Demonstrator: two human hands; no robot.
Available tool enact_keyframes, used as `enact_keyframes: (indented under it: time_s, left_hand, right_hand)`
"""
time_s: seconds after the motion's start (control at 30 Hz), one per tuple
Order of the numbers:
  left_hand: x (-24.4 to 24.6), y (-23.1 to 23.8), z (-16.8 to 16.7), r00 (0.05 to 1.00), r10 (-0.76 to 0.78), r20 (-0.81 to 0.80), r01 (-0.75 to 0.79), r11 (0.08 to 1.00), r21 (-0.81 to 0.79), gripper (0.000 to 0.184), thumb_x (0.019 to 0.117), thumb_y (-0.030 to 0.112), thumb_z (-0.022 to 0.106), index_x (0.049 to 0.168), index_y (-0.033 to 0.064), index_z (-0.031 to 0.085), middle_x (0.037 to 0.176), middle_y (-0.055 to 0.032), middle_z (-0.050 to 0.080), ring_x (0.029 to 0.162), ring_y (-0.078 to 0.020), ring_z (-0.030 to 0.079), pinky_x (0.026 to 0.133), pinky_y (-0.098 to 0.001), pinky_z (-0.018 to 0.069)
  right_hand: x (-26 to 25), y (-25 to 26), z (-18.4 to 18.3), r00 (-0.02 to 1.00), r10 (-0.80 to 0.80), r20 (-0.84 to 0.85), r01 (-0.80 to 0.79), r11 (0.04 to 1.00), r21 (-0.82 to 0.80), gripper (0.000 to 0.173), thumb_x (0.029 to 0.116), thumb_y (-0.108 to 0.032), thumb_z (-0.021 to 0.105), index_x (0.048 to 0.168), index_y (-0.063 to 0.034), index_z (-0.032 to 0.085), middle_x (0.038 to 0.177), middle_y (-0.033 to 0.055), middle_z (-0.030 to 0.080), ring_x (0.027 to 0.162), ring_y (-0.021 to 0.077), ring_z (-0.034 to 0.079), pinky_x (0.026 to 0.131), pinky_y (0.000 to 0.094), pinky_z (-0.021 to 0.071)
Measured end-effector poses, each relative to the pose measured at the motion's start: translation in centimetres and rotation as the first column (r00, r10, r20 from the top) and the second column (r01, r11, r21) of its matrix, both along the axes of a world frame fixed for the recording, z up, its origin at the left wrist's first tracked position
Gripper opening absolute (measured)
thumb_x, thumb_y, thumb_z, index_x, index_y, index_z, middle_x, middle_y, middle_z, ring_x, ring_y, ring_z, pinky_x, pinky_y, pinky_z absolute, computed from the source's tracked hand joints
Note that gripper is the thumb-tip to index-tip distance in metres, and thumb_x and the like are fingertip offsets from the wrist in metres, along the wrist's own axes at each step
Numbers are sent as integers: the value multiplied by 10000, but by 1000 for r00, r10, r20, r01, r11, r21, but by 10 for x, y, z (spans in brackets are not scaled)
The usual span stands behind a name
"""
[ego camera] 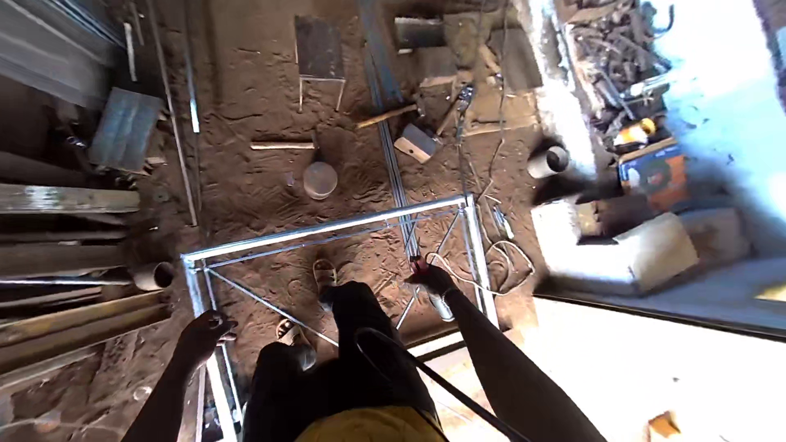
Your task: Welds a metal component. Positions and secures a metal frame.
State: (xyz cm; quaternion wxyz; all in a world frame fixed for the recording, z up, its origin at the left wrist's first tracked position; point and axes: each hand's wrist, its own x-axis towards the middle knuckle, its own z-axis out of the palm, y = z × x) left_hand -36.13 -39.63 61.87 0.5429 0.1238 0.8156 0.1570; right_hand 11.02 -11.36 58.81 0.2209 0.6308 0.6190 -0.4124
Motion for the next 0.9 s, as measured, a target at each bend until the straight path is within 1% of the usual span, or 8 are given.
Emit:
enact_keyframes:
  time_s: [0.13,0.23,0.37,0.47,0.57,0.63,0.73,0.9]
  left_hand:
    - [2,24,-104,996,-85,35,83,995,55,297,1013,111,662,1284,6,603,1148,-179,698,915,-256,745,834,-426,629]
    - [26,30,-202,997,1,78,-7,997,77,363,1015,103,651,1354,-2,574,1160,-177,711,916,-263,753,823,-428,639]
    - [66,50,-332,972,180,155,-194,977,86,249,996,67,666,1213,-46,617,1041,-147,748,870,-215,767,812,-367,651]
    - [79,79,-414,999,-28,-22,31,987,155,246,991,156,698,1176,-5,683,1070,-115,735,982,-201,711,936,-412,570]
    - [79,115,-471,962,-172,-211,220,948,230,260,1003,198,689,1223,63,713,1133,-114,733,1050,-233,697,978,-485,543]
    - [70,142,-493,933,-206,-295,290,916,276,253,1022,202,656,1234,75,706,1144,-118,730,1039,-253,699,955,-522,542]
    - [57,176,-513,906,-210,-367,308,922,234,286,1027,289,653,1217,80,696,1076,-132,726,936,-277,712,852,-535,582]
    - [53,211,-539,908,-185,-376,273,942,196,380,1018,373,651,1173,34,722,1148,-193,716,1121,-370,665,1009,-604,486]
  right_hand:
    - [39,-19,-108,982,-187,42,188,981,-37,477,899,-306,816,1240,-3,679,1150,247,708,1107,420,662,989,659,486]
    - [48,-15,-221,976,-54,209,72,994,-77,438,933,-412,764,1127,-21,740,1118,230,728,1116,424,665,1001,657,474]
    - [42,13,-369,932,108,345,-71,991,-118,516,929,-513,731,1105,-28,748,1124,227,726,1135,428,659,999,659,473]
    - [41,32,-458,926,88,367,-62,995,-80,480,960,-458,708,1097,1,735,1101,256,720,1111,447,662,967,666,482]
    - [44,33,-538,896,49,442,-48,999,-13,563,987,-441,660,1236,63,629,1190,309,672,1153,470,650,964,643,506]
    - [37,27,-580,897,-27,440,3,999,55,625,1002,-460,638,1312,80,586,1292,337,616,1193,487,626,976,646,506]
    - [31,12,-615,906,-211,367,150,971,186,790,944,-513,689,1374,119,488,1229,352,640,1153,498,645,956,657,516]
    - [37,11,-599,919,-226,322,171,967,191,753,943,-533,698,1380,58,532,1200,325,672,1137,486,664,950,656,523]
